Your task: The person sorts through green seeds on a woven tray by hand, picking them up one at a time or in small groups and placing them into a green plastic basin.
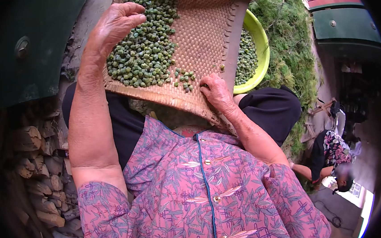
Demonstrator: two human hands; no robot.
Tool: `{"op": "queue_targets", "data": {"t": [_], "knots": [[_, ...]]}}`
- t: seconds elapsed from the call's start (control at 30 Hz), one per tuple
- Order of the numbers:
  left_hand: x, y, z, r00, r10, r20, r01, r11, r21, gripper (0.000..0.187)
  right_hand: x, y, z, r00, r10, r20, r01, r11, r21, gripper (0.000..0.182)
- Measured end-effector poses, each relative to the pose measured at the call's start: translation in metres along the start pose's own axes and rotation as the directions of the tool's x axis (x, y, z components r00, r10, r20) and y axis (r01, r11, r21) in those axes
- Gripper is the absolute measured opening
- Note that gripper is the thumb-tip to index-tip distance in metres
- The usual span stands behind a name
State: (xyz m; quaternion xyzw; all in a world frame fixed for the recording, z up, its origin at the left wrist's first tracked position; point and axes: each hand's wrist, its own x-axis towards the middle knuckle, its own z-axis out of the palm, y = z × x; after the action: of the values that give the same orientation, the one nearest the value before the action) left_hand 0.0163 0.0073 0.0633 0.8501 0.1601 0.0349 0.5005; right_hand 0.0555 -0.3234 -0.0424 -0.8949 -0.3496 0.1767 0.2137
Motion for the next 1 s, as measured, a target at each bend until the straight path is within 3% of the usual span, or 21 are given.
{"op": "queue_targets", "data": {"t": [0.03,0.1,0.17,0.23,0.3,0.37,0.5,0.6,0.63,0.7,0.8,0.87,0.9,1.0], "knots": [[0.000,0.000,0.000,1.000,-0.005,0.004,0.005,1.000,0.005,0.040,0.002,0.004,-0.004,1.000,-0.001,0.000,0.001,1.000,0.002,0.013],[-0.003,0.002,-0.001,1.000,0.007,0.002,-0.007,1.000,0.012,0.040,0.006,0.017,-0.019,0.979,0.103,-0.176,-0.088,0.992,0.091,0.014],[-0.003,0.002,-0.002,1.000,0.023,0.003,-0.023,1.000,0.016,0.040,0.009,0.042,-0.041,0.922,0.118,-0.368,-0.105,0.993,0.055,0.016],[0.000,0.001,-0.001,1.000,0.022,0.007,-0.022,1.000,0.013,0.040,0.009,0.053,-0.061,0.831,-0.102,-0.547,-0.105,0.937,-0.334,0.020],[0.000,0.003,0.000,1.000,0.019,0.012,-0.019,1.000,0.008,0.040,0.010,0.057,-0.065,0.839,-0.089,-0.537,-0.115,0.935,-0.335,0.020],[0.000,0.002,0.000,1.000,0.011,0.015,-0.011,1.000,0.010,0.040,0.020,0.060,-0.053,0.929,0.128,-0.346,-0.159,0.985,-0.061,0.019],[-0.001,-0.001,0.000,0.999,0.019,0.027,-0.019,1.000,0.008,0.039,0.031,0.054,-0.026,0.959,0.093,-0.268,-0.130,0.984,-0.121,0.018],[-0.004,0.002,0.000,1.000,0.016,0.015,-0.016,1.000,-0.002,0.038,0.032,0.062,-0.024,0.950,0.101,-0.296,-0.131,0.988,-0.081,0.017],[-0.005,0.003,0.000,1.000,0.010,-0.003,-0.010,1.000,-0.006,0.038,0.031,0.066,-0.029,0.922,0.105,-0.372,-0.148,0.985,-0.089,0.020],[-0.006,0.003,0.000,1.000,0.015,-0.010,-0.015,1.000,-0.011,0.038,0.029,0.072,-0.042,0.832,-0.056,-0.552,-0.184,0.910,-0.371,0.024],[-0.002,-0.001,0.000,0.999,0.034,-0.004,-0.034,0.999,-0.010,0.037,0.028,0.058,-0.052,0.850,-0.099,-0.518,-0.120,0.920,-0.373,0.028],[0.000,-0.001,0.000,0.999,0.042,0.005,-0.042,0.999,-0.004,0.036,0.036,0.040,-0.036,0.935,-0.012,-0.356,0.011,1.000,-0.004,0.028],[-0.001,-0.001,0.000,0.999,0.050,0.008,-0.050,0.999,-0.005,0.036,0.035,0.013,-0.033,0.983,0.014,-0.185,0.011,0.991,0.133,0.029],[-0.005,-0.001,0.000,0.998,0.065,-0.007,-0.065,0.998,-0.010,0.035,0.033,-0.029,-0.006,0.990,-0.141,-0.026,0.142,0.990,0.010,0.028]]}}
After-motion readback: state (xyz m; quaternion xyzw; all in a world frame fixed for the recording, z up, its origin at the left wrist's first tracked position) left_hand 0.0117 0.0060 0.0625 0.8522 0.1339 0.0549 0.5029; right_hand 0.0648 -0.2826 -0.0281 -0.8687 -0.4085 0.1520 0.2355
